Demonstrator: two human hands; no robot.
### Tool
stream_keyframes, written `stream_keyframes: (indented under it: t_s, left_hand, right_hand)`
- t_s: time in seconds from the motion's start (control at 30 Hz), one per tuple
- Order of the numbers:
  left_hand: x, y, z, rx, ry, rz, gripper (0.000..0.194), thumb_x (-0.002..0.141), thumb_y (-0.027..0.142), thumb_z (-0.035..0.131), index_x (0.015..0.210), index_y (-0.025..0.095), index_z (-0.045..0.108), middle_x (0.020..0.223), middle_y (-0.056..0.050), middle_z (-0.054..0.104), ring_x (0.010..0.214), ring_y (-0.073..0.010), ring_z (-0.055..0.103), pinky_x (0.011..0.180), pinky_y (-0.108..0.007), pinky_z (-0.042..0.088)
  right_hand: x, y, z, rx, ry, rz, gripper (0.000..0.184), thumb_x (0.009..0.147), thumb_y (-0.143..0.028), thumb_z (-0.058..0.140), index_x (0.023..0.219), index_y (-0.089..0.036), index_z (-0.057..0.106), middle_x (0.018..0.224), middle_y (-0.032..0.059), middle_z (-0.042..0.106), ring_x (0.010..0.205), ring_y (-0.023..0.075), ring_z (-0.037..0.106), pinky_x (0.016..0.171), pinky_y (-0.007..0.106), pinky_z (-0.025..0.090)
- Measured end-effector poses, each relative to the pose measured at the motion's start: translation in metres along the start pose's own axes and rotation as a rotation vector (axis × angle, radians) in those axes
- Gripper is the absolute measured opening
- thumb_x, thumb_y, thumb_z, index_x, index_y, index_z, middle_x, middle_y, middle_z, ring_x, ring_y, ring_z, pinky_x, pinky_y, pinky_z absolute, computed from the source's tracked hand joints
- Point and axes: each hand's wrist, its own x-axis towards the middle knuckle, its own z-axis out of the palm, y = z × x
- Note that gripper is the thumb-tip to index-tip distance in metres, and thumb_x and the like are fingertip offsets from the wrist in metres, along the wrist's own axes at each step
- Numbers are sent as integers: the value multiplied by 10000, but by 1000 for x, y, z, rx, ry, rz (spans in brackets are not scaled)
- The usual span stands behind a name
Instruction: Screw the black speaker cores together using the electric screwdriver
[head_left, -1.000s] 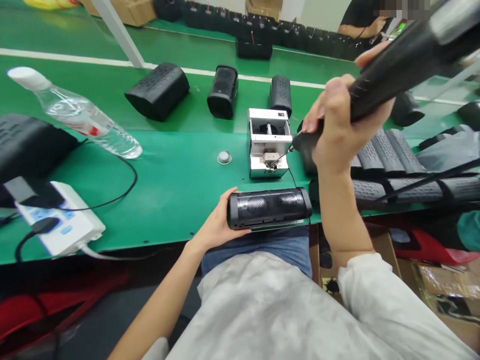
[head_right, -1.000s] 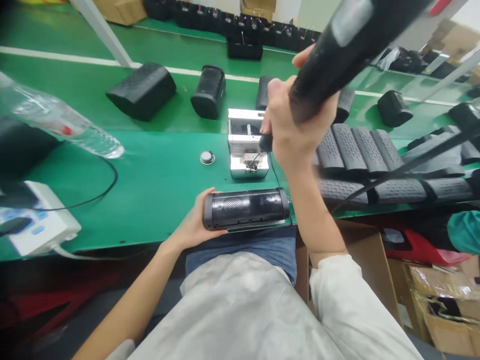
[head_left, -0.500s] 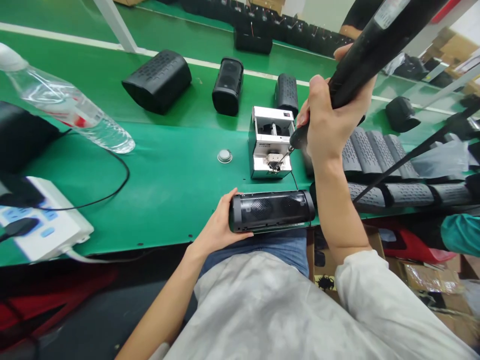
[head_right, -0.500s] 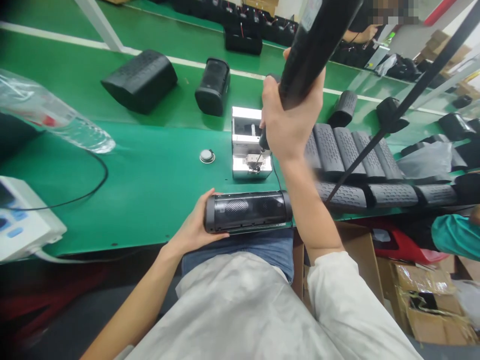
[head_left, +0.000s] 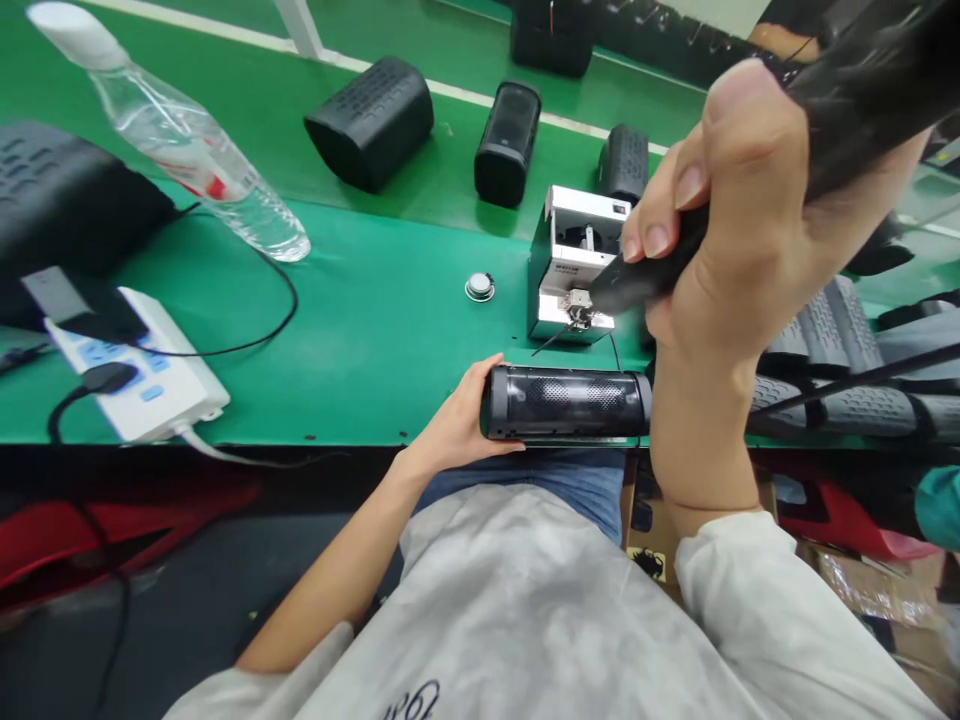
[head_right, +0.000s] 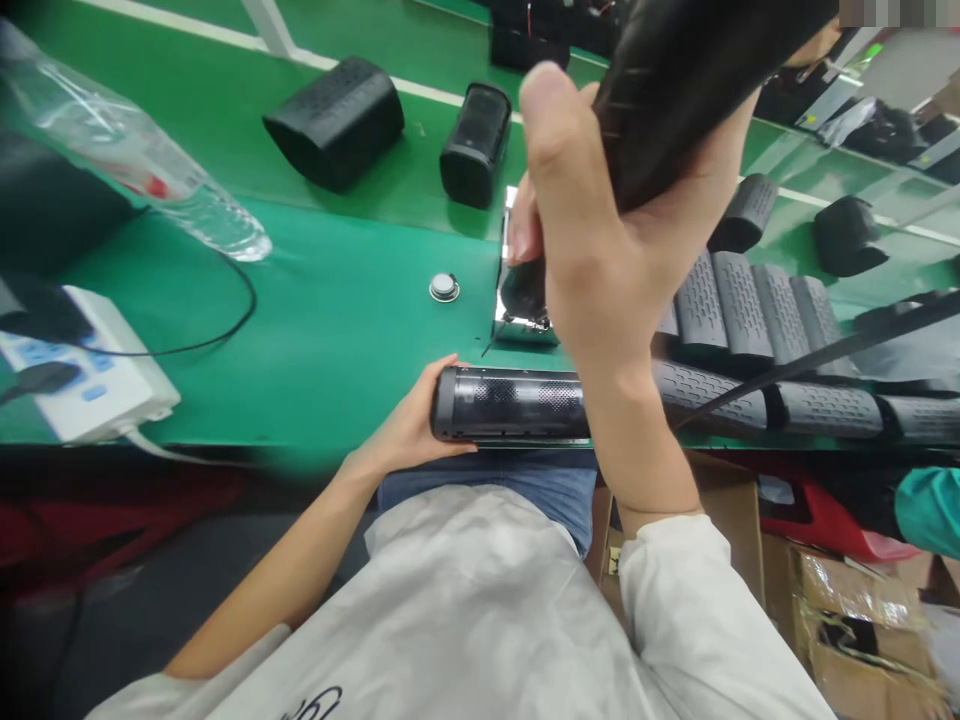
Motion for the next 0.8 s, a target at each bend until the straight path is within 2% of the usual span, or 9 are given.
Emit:
stream_keyframes:
  t_s: [0.13,0.23,0.3,0.43,0.53,0.6,0.67,0.73,0.8]
  left_hand:
    - [-1,0,0,-6,14,28,1299,849,568,1059,1847,298,273,1781,-225,524,1686,-471,565,1416,-679,489]
    - [-1,-2,1,-2,17,43,1322,840,553,1070,1856,293,265,1781,-239,524,1688,-482,562,1412,-697,489]
    - [-1,-3,2,-6,21,54,1325,841,550,1070,1857,291,261,1778,-244,528,1682,-485,567,1406,-708,492]
    - [-1,-3,3,-14,24,58,1318,834,527,1078,1848,295,269,1781,-247,526,1684,-490,566,1406,-715,489]
    - [-1,-2,3,-18,26,54,1294,823,501,1085,1825,292,292,1789,-248,514,1697,-493,550,1408,-715,486]
    - [0,-1,2,-25,30,31,1261,805,462,1093,1793,288,329,1766,-235,537,1678,-486,569,1398,-707,502]
    - [0,-1,0,-27,29,-14,1203,800,431,1087,1753,279,369,1724,-218,574,1638,-473,610,1374,-695,530]
    - [0,0,-2,-18,36,-60,1122,807,427,1069,1705,262,417,1676,-205,611,1590,-464,651,1343,-687,560]
    - [1,-1,-4,-6,42,-93,1031,809,438,1056,1641,247,477,1619,-193,650,1537,-460,691,1300,-674,599]
  right_hand:
    - [-14,-14,30,69,-31,93,269,1016,-55,614,1080,-303,530,704,-88,464,487,108,410,450,284,305]
    - [-21,-5,38,82,-45,14,256,1008,-83,681,1072,-303,569,696,-98,496,456,96,421,391,282,278]
    - [-23,3,38,79,-63,-27,280,1016,-85,708,1104,-318,579,664,-115,487,420,97,397,364,279,253]
    - [-26,11,31,2,-161,88,292,1052,-190,782,1168,-374,586,729,-87,518,458,139,449,430,327,349]
    - [-36,12,27,-54,-233,216,359,1035,-343,840,1292,-380,592,908,-49,623,530,140,493,492,350,438]
    - [-49,15,27,-102,-223,269,437,1039,-495,873,1330,-343,585,889,-45,593,571,135,506,513,330,467]
    - [-66,20,27,-142,-221,317,468,1082,-645,810,1323,-325,567,835,-56,529,612,135,526,537,292,497]
    - [-82,26,24,-142,-264,370,433,1126,-657,738,1326,-325,546,876,-53,554,663,127,585,563,262,541]
    - [-92,32,18,-161,-337,418,394,1137,-544,766,1356,-328,519,966,-47,636,725,126,667,584,252,586]
